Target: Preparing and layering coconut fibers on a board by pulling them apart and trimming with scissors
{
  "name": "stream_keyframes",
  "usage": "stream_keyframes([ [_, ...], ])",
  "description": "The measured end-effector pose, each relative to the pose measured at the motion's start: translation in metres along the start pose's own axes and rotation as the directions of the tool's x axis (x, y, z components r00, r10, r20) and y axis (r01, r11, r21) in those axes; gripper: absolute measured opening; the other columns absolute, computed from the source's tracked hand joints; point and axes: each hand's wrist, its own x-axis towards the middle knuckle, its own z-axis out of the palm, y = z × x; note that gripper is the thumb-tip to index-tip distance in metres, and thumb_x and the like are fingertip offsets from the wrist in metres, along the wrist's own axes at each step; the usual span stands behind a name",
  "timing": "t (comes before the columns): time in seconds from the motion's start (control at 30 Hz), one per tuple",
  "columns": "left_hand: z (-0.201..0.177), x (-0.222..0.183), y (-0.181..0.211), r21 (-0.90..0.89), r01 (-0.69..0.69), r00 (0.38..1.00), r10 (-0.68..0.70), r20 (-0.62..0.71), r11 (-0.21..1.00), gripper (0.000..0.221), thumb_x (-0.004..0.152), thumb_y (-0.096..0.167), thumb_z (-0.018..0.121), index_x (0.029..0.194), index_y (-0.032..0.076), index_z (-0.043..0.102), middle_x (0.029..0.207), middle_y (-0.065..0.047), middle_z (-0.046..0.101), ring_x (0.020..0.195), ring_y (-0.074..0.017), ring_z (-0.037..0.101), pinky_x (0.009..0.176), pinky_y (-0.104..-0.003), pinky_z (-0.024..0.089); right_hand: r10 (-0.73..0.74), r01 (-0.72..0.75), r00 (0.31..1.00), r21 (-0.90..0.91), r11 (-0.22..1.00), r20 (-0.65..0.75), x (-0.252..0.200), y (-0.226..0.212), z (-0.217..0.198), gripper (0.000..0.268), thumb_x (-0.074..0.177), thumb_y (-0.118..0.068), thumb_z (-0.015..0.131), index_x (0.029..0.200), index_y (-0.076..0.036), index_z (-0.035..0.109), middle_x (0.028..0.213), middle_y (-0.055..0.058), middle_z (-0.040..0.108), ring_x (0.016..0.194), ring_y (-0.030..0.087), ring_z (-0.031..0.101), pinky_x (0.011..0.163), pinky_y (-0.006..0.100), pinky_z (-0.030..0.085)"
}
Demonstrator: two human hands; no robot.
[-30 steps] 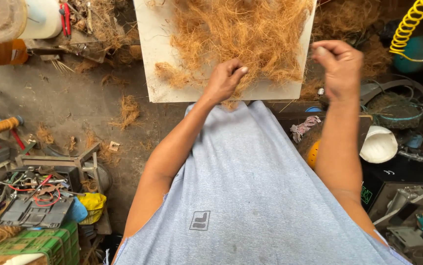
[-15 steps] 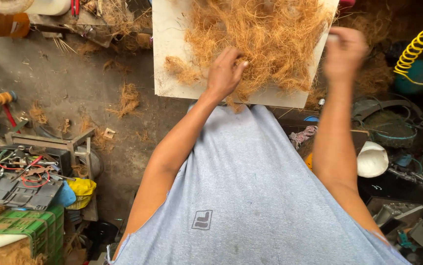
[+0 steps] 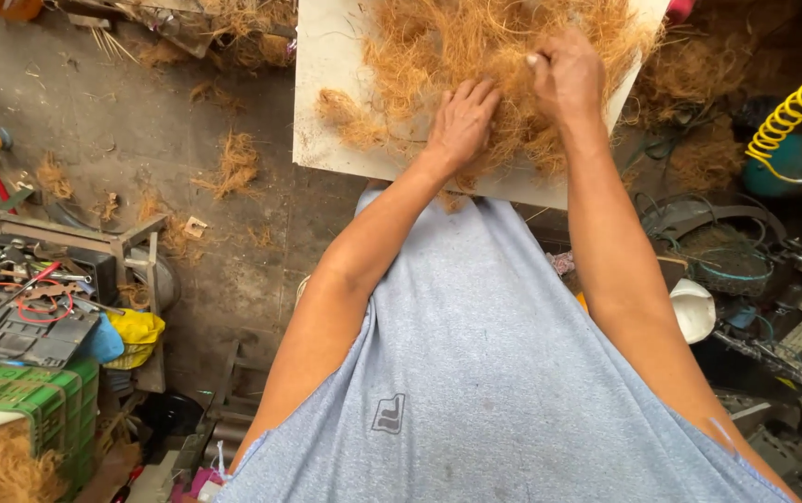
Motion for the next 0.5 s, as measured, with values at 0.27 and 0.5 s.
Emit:
stream_keyframes([
  [0.27, 0.013, 0.022, 0.023, -0.190, -0.018, 0.934, -0.051, -0.353, 0.982, 0.087, 0.098, 0.046, 0.077, 0.159, 0.023, 0.019, 0.160, -0.009, 0.043, 0.123, -0.0196, 0.065, 0.094, -0.034, 0.054, 0.034, -0.006, 0.995, 0.291, 0.957, -0.092, -0.040, -0.030, -0.059, 0.006, 0.101, -0.008, 0.075, 0.106, -0.009, 0.080, 0.098, 0.010, 0.077, 0.085, 0.019, 0.069, 0.077, 0.037, 0.057],
  [0.5, 0.009, 0.028, 0.023, -0.208, -0.048, 0.984, 0.010, -0.177, 0.977, 0.032, 0.105, 0.034, 0.042, 0.088, 0.017, 0.063, 0.077, 0.001, 0.055, 0.068, -0.0163, 0.052, 0.070, -0.036, 0.047, -0.032, 0.105, 0.973, 0.315, 0.943, -0.229, -0.067, -0.022, -0.090, 0.008, 0.102, 0.003, 0.070, 0.097, -0.002, 0.074, 0.091, 0.012, 0.074, 0.083, 0.022, 0.071, 0.074, 0.035, 0.062],
])
